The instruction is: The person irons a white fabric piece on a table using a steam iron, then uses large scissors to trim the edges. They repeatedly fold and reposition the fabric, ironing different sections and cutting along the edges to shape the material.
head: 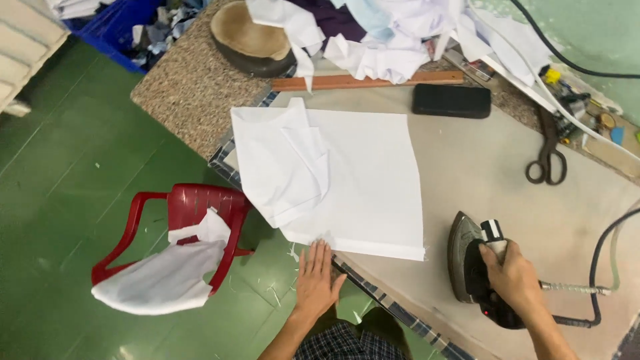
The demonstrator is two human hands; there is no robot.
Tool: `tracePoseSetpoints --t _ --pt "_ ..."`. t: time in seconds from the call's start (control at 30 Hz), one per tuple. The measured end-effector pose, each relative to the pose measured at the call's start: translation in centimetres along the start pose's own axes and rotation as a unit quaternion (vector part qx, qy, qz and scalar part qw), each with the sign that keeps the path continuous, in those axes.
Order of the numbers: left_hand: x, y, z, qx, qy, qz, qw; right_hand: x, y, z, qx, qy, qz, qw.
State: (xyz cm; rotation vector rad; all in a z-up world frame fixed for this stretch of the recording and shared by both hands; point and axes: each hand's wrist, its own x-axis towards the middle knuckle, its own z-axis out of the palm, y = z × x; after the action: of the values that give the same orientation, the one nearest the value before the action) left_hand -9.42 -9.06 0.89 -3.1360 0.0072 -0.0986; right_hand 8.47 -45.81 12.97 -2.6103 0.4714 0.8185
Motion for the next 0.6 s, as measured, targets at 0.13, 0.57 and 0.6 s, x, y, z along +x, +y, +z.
tracePoseSetpoints --t 0.13,0.57,0.6 --pt "-5.3 -0.8 1.3 0.049 -0.016 -0.128 0.99 -2.9 -5.9 -1.1 -0.123 -0.045 -0.175 0.976" --pt "-16.0 10.2 -0.1 -0.046 0.004 -0.382 0.923 -3.8 -17.2 7.9 -0.342 -0.106 -0.586 0.727" --pt "-16.6 10.5 0.1 -0.044 0.003 -0.396 0.917 -3.7 -16.9 7.8 -0.345 -0.108 -0.563 0.743"
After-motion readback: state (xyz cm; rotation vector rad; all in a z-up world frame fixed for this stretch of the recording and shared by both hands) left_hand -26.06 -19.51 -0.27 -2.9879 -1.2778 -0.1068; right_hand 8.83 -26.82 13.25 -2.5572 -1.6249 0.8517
